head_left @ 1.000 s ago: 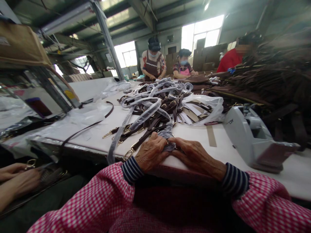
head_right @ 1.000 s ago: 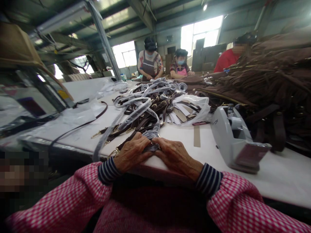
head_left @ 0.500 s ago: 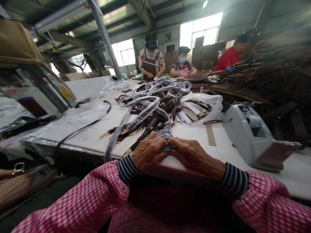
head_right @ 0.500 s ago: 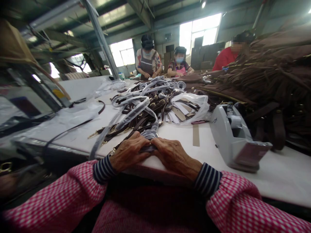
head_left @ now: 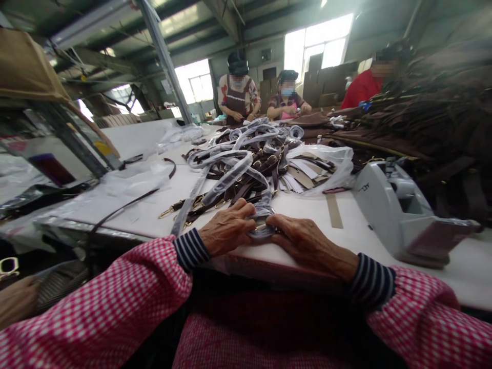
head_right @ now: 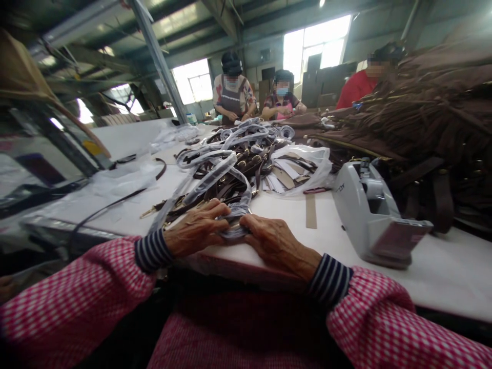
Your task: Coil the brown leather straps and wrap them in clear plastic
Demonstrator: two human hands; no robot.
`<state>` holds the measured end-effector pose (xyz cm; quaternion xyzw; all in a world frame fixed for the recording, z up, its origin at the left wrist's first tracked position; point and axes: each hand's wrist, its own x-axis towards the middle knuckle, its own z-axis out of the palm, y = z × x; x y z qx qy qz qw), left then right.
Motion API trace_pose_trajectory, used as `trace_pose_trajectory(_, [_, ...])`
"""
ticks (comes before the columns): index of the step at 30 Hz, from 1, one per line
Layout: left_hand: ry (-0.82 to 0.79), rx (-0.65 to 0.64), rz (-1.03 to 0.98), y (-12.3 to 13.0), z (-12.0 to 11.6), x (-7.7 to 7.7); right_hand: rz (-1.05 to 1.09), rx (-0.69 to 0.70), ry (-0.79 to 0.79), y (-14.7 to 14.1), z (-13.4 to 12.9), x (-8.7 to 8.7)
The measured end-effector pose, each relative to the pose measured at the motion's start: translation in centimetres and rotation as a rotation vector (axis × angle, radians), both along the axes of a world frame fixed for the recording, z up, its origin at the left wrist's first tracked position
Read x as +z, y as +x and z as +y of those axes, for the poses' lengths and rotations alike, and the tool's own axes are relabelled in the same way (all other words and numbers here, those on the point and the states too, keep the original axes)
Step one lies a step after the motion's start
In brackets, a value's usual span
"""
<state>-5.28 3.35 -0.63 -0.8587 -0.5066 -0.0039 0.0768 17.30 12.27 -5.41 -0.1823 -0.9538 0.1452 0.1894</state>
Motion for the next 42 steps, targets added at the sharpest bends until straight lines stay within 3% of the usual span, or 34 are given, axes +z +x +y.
trace_pose_trajectory(6, [0.058, 0.032, -0.218, 0.3, -0.6, -0.9, 0.013, 0.010, -0.023, 0.1, 0.1, -0.1])
trace_pose_trajectory(10, [0.307, 0.053, -0.255, 1.0, -2.6, -2.2, 0.016, -0.006, -0.035, 0.1, 0.0, 0.1])
trace_pose_trajectory(14, [0.484, -0.022, -0.130, 2.7, -4.6, -3.0, 0.016, 0.003, -0.031, 0.0, 0.0, 0.0])
trace_pose_trajectory(16, [0.474, -0.014, -0.054, 3.3, -4.5, -3.0, 0.018, 0.001, -0.020, 0.0, 0.1, -0.2])
trace_pose_trajectory(20, [0.347, 0.127, -0.025, 3.6, -2.4, -2.9, 0.027, 0.002, -0.020, -0.1, 0.1, -0.3])
trace_pose_trajectory(23, [0.328, 0.130, -0.062, 3.4, -1.5, -3.0, 0.033, 0.019, -0.045, 0.0, 0.2, -0.2])
trace_pose_trajectory(29, [0.411, 0.062, -0.130, 3.6, -2.3, -3.3, 0.036, 0.023, -0.045, -0.1, 0.5, -0.3])
trace_pose_trajectory(42, [0.397, 0.236, 0.023, 5.1, -1.7, -2.7, 0.059, 0.012, -0.010, -0.2, 0.8, -0.8])
